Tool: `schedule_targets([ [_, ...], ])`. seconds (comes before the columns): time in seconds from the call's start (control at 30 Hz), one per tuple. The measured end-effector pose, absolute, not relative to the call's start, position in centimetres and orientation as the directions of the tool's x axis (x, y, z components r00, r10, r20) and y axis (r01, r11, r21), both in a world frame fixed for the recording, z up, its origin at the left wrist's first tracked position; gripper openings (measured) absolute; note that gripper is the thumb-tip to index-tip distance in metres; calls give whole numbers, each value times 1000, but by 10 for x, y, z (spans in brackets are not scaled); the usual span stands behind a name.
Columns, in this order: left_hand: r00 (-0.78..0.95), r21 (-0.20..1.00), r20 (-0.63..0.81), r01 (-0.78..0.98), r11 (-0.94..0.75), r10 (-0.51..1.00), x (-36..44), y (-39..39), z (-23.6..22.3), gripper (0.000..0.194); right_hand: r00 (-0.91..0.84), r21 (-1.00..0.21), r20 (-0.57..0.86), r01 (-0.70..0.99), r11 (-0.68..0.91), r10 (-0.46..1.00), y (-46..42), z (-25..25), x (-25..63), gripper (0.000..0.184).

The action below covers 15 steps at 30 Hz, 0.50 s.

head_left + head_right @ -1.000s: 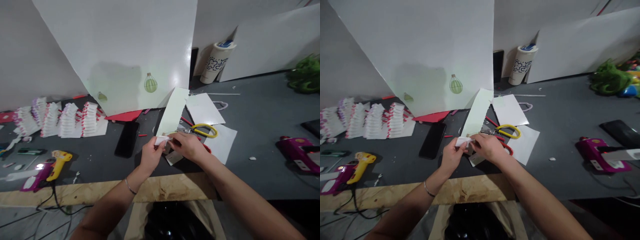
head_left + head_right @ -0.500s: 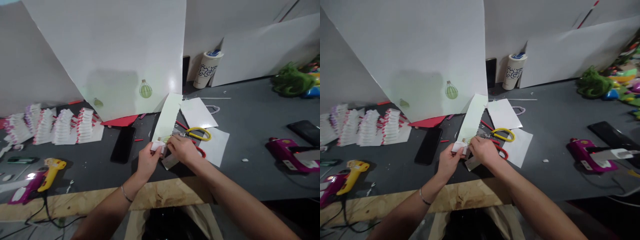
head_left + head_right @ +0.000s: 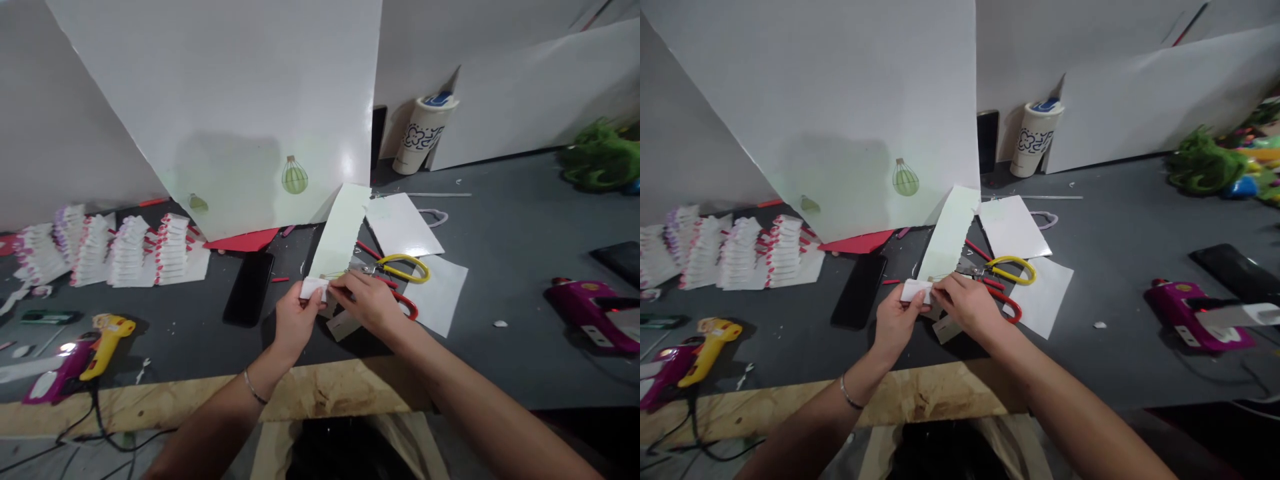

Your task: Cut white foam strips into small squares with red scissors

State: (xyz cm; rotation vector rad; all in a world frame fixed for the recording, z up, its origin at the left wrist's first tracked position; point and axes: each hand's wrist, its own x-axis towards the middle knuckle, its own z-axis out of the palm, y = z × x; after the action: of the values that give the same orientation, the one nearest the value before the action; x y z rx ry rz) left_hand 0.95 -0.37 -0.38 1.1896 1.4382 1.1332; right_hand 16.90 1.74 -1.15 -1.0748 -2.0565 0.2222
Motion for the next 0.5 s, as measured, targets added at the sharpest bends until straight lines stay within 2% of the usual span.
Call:
schedule_targets([
  [0.1, -115, 980, -66, 181, 86, 991, 10, -5, -4, 28, -315, -349, 616, 712, 609, 722, 13, -9, 166, 16],
  [0.17, -126, 974, -42, 217, 69, 991, 9, -6, -5, 28, -298, -321, 618, 749, 579, 728, 11, -7, 164, 16],
  [0.37, -148, 919, 42, 394, 20, 988, 12, -12, -10, 27, -239, -392, 515, 789, 474, 823, 11, -9, 157, 8],
  [0.5, -143, 962, -3, 271, 42, 990, 14, -8, -8, 32, -165, -443, 528, 784, 435, 833, 16, -9, 157, 7],
])
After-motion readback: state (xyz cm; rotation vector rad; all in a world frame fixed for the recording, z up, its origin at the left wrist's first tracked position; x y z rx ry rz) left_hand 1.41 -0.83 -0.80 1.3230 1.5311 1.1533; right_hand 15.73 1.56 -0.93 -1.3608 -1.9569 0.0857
